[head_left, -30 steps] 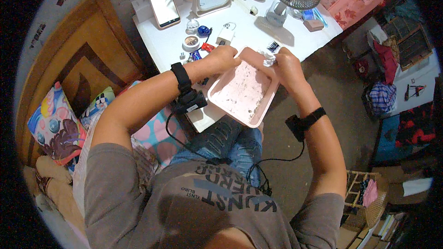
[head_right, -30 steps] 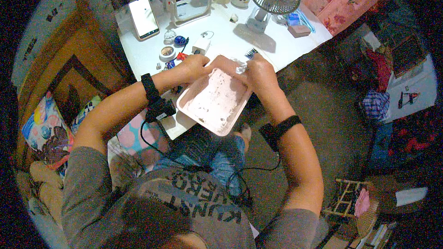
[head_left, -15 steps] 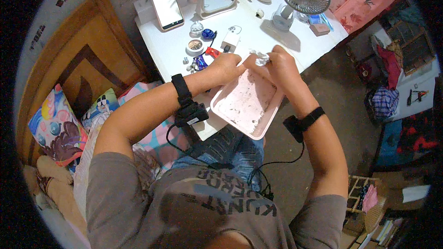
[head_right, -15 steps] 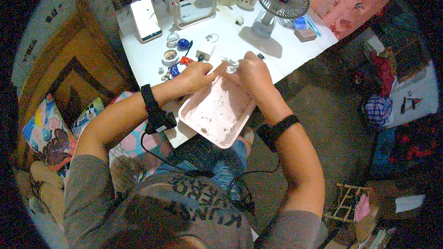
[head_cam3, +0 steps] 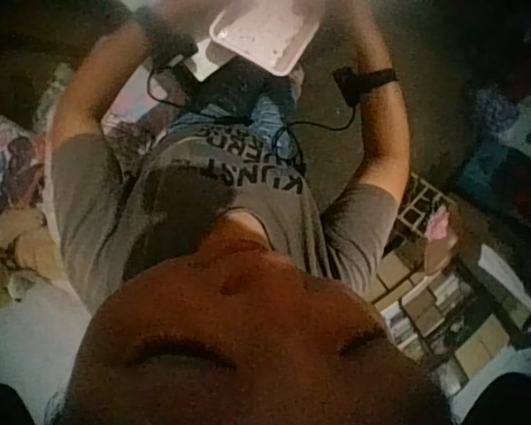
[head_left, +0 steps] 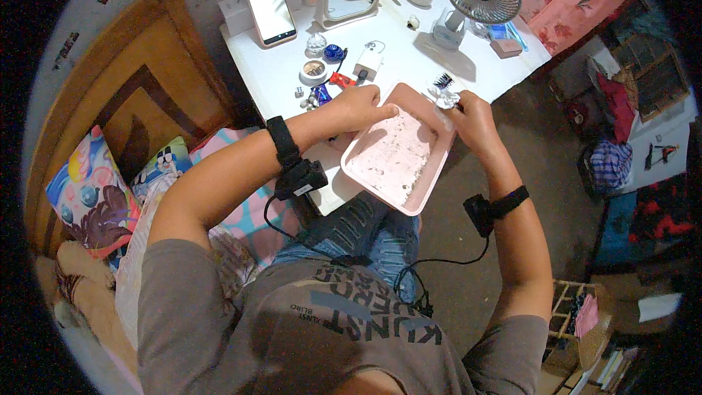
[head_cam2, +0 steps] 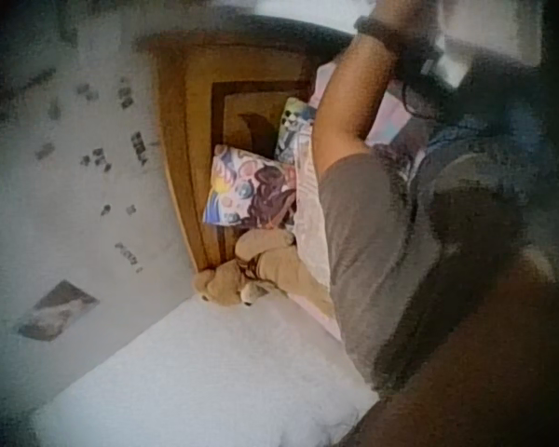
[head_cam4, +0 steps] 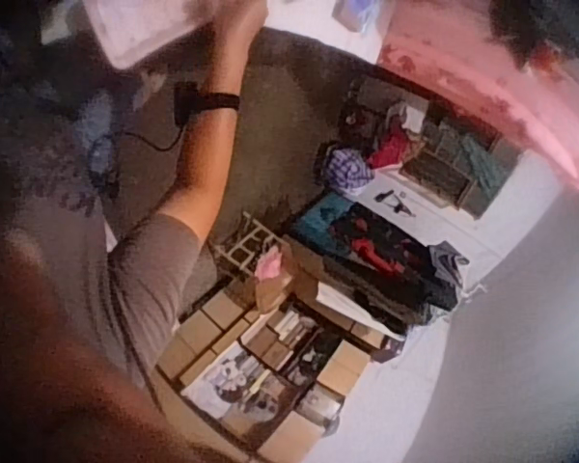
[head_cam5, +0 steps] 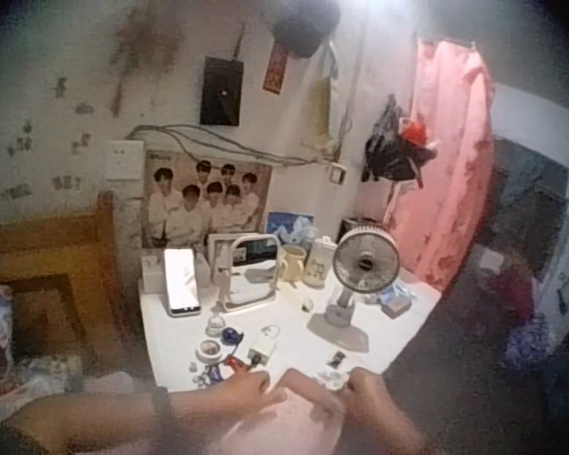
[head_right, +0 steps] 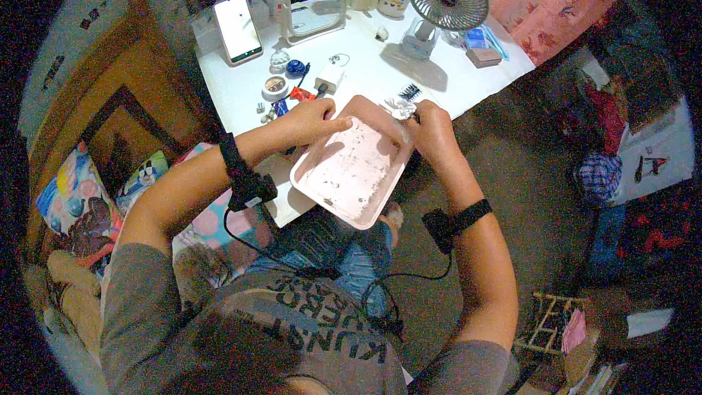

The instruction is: The person wipes a pink plastic container with a cloth, carries it through a doorway to another room and back, and then cleans several small toys and items with a tissue at a desk.

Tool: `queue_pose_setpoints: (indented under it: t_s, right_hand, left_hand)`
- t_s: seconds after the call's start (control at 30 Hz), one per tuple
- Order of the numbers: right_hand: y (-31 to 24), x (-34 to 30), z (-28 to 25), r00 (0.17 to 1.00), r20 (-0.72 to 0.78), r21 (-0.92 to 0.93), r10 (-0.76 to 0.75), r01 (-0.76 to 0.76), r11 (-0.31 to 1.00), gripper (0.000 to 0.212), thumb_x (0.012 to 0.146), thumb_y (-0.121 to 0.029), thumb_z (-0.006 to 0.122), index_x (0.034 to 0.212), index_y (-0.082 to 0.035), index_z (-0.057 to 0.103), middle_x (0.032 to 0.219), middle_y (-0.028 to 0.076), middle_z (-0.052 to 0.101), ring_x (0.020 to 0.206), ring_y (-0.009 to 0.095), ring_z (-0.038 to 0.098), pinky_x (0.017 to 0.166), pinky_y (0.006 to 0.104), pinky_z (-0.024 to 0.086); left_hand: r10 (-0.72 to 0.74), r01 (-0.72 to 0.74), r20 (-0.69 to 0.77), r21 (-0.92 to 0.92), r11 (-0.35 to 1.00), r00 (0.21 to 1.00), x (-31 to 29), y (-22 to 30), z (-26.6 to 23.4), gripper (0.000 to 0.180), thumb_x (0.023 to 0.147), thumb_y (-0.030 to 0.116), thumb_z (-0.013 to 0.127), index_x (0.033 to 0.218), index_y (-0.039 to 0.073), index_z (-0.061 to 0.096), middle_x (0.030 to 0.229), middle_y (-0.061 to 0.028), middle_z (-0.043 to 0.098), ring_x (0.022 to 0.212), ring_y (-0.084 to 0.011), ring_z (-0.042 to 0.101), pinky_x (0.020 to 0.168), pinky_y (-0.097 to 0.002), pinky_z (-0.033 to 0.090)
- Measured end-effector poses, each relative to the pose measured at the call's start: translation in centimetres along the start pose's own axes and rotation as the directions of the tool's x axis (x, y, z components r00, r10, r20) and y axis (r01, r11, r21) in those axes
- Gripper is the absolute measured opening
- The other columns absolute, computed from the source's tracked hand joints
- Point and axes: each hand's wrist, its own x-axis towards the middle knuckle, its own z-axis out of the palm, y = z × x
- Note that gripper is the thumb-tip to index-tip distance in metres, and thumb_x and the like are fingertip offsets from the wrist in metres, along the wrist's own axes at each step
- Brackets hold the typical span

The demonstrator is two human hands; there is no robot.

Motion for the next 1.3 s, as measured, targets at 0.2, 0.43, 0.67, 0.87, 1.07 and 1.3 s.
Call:
queue_pose_setpoints:
  t_s: [0.2,0.43,0.67,0.87,1.07,1.3]
  right_hand:
    - [-2.5,1.2,0.1,0.972,-0.078,0.307,-0.222,0.236,0.922,0.044,0.077,0.002,0.062,0.12,-0.008,0.063,0.092,0.016,0.066,0.081,0.027,0.065,0.073,0.0338,0.052]
    - [-6.8,2.3,2.7,0.77,0.01,0.161,-0.638,0.628,0.761,0.033,0.072,0.0,0.065,0.104,-0.007,0.07,0.089,0.012,0.06,0.079,0.031,0.064,0.071,0.0371,0.053]
    - [-6.4,4.3,2.0,0.785,0.113,-0.148,-0.609,0.619,0.771,0.023,0.074,-0.01,0.065,0.096,-0.006,0.07,0.092,0.012,0.061,0.083,0.032,0.066,0.074,0.0391,0.054]
    - [-7.5,4.1,2.8,0.809,0.085,0.012,-0.582,0.583,0.812,0.016,0.072,-0.006,0.064,0.086,-0.004,0.071,0.087,0.013,0.062,0.076,0.034,0.066,0.071,0.0403,0.055]
    - [-7.1,5.4,2.9,0.902,0.056,-0.085,-0.429,0.432,0.898,0.01,0.071,-0.011,0.067,0.074,-0.001,0.068,0.083,0.016,0.062,0.076,0.037,0.065,0.07,0.0429,0.054]
    - [-1.7,5.7,1.3,0.998,-0.056,0.319,-0.039,0.054,0.946,0.038,0.078,-0.007,0.063,0.115,-0.012,0.067,0.07,0.012,0.06,0.064,0.018,0.059,0.061,0.034,0.048]
  left_hand:
    - [0.036,-0.035,-0.019,0.042,0.999,0.999,-1.1,-0.5,0.1,0.048,0.088,0.044,0.057,0.09,-0.003,0.065,0.076,-0.0221,0.065,0.068,-0.0308,0.064,0.062,-0.0418,0.049]
    - [0.052,-0.041,-0.113,0.103,0.994,0.992,-0.6,-1.1,0.9,0.038,0.088,0.034,0.054,0.087,-0.002,0.066,0.079,-0.0236,0.066,0.072,-0.0372,0.066,0.067,-0.0457,0.051]
    - [0.044,-0.035,-0.1,0.092,0.995,0.994,-1.1,0.0,0.5,0.039,0.09,0.034,0.053,0.085,-0.002,0.067,0.077,-0.0242,0.066,0.07,-0.0376,0.066,0.067,-0.0464,0.051]
    - [0.055,-0.05,-0.076,0.062,0.997,0.996,-1.2,-0.2,0.4,0.045,0.092,0.039,0.052,0.088,-0.002,0.068,0.078,-0.0262,0.066,0.072,-0.0386,0.066,0.068,-0.0463,0.052]
    - [0.009,-0.003,-0.072,0.083,0.997,0.997,-1.1,-0.1,0.3,0.043,0.092,0.037,0.052,0.092,-0.003,0.068,0.081,-0.026,0.067,0.074,-0.039,0.067,0.07,-0.0457,0.052]
    - [0.011,0.002,-0.113,0.113,0.994,0.994,-0.8,-0.6,0.6,0.041,0.088,0.034,0.054,0.094,-0.004,0.068,0.082,-0.0247,0.067,0.076,-0.0363,0.068,0.073,-0.0435,0.053]
